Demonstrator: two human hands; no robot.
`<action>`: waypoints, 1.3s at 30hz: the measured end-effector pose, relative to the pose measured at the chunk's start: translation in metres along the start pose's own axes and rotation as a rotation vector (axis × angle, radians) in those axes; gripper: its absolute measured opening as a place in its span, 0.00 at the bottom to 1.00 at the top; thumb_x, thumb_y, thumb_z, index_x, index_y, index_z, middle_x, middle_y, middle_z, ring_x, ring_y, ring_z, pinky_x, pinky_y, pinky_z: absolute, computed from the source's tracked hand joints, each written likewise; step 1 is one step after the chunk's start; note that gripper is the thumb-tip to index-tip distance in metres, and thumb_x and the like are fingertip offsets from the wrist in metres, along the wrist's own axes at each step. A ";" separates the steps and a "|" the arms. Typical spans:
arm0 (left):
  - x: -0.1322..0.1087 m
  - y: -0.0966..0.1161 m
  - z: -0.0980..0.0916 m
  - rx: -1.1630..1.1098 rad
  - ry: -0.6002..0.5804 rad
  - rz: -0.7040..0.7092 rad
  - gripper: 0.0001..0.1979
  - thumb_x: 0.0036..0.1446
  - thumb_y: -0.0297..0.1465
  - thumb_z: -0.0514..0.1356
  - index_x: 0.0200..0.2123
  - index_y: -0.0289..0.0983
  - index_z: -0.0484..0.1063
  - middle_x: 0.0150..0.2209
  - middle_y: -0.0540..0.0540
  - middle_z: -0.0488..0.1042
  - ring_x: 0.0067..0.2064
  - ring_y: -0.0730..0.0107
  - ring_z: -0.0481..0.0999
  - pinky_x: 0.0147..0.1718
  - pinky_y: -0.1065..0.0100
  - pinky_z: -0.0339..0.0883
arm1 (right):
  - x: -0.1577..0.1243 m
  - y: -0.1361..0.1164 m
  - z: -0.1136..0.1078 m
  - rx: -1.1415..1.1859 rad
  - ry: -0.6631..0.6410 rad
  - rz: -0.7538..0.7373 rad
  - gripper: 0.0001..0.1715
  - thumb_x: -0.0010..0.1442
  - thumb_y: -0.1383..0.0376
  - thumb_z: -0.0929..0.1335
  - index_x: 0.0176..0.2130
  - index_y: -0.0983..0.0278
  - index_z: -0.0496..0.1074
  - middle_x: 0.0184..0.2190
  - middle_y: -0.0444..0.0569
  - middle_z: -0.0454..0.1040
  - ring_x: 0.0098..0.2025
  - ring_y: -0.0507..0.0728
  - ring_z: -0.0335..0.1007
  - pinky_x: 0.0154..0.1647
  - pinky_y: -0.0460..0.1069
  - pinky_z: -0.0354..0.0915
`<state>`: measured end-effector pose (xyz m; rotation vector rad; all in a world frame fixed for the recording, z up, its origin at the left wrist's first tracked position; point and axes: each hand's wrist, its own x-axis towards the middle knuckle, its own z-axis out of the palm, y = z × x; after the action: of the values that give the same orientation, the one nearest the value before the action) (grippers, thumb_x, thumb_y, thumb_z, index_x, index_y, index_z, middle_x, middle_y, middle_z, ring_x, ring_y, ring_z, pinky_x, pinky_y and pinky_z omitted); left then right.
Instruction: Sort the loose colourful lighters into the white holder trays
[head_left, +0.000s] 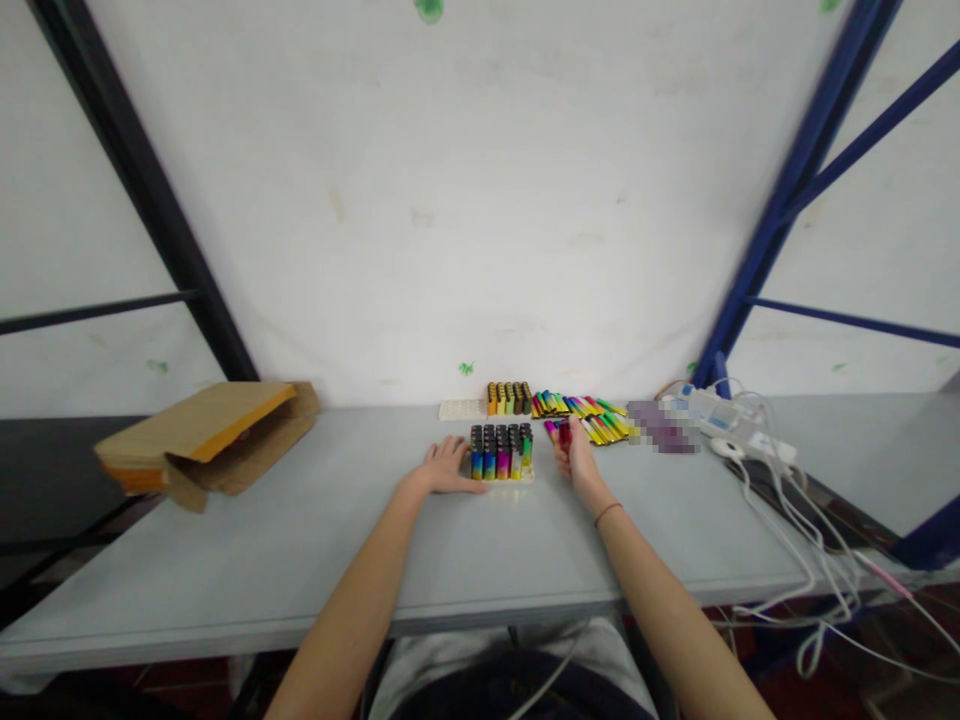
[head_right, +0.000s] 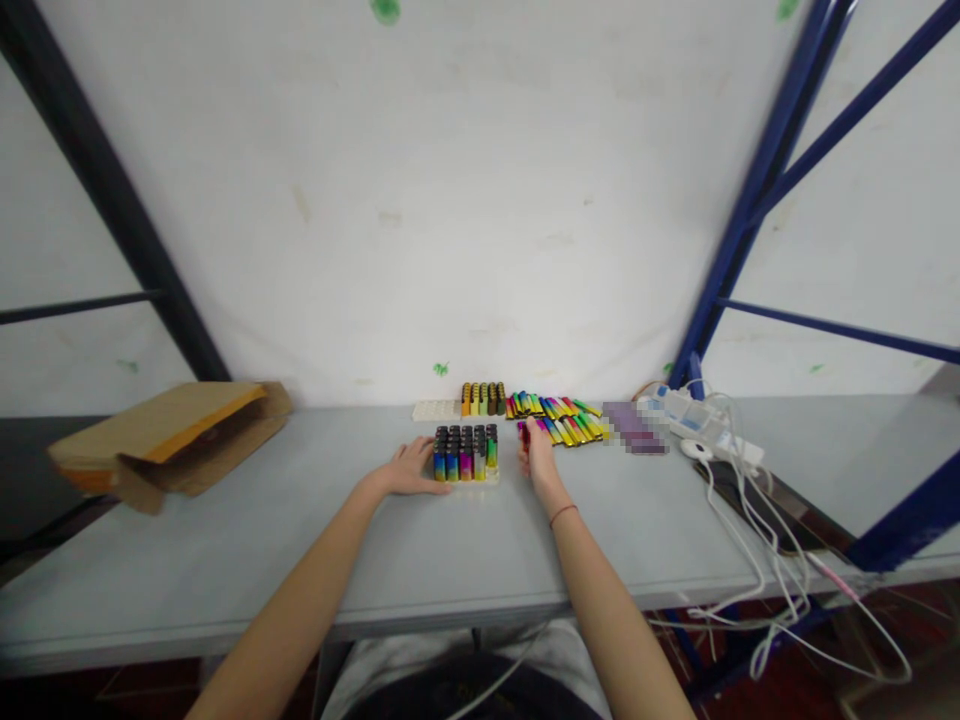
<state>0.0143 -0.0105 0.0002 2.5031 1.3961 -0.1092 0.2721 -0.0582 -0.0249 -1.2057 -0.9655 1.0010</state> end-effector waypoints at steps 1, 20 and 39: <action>0.000 0.000 0.000 -0.001 0.002 0.001 0.56 0.43 0.62 0.56 0.67 0.35 0.47 0.70 0.35 0.41 0.70 0.48 0.37 0.65 0.47 0.32 | -0.002 -0.002 0.003 0.049 -0.009 0.036 0.33 0.54 0.33 0.56 0.26 0.59 0.57 0.12 0.35 0.48 0.12 0.48 0.40 0.12 0.46 0.40; -0.001 0.001 0.000 0.003 0.011 -0.009 0.54 0.43 0.61 0.57 0.66 0.36 0.49 0.69 0.36 0.43 0.70 0.48 0.38 0.65 0.47 0.33 | -0.019 -0.016 0.008 -0.090 -0.257 -0.251 0.27 0.49 0.47 0.71 0.40 0.64 0.71 0.22 0.40 0.65 0.19 0.49 0.58 0.19 0.46 0.55; 0.001 0.000 0.001 -0.011 0.011 0.006 0.56 0.42 0.62 0.56 0.66 0.35 0.49 0.69 0.36 0.43 0.69 0.47 0.38 0.65 0.46 0.32 | -0.018 -0.013 0.006 -0.163 -0.228 -0.230 0.22 0.48 0.53 0.72 0.37 0.67 0.76 0.23 0.45 0.69 0.24 0.51 0.62 0.27 0.48 0.60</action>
<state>0.0144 -0.0099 -0.0007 2.5027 1.3889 -0.0864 0.2626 -0.0751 -0.0128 -1.0981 -1.3555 0.9010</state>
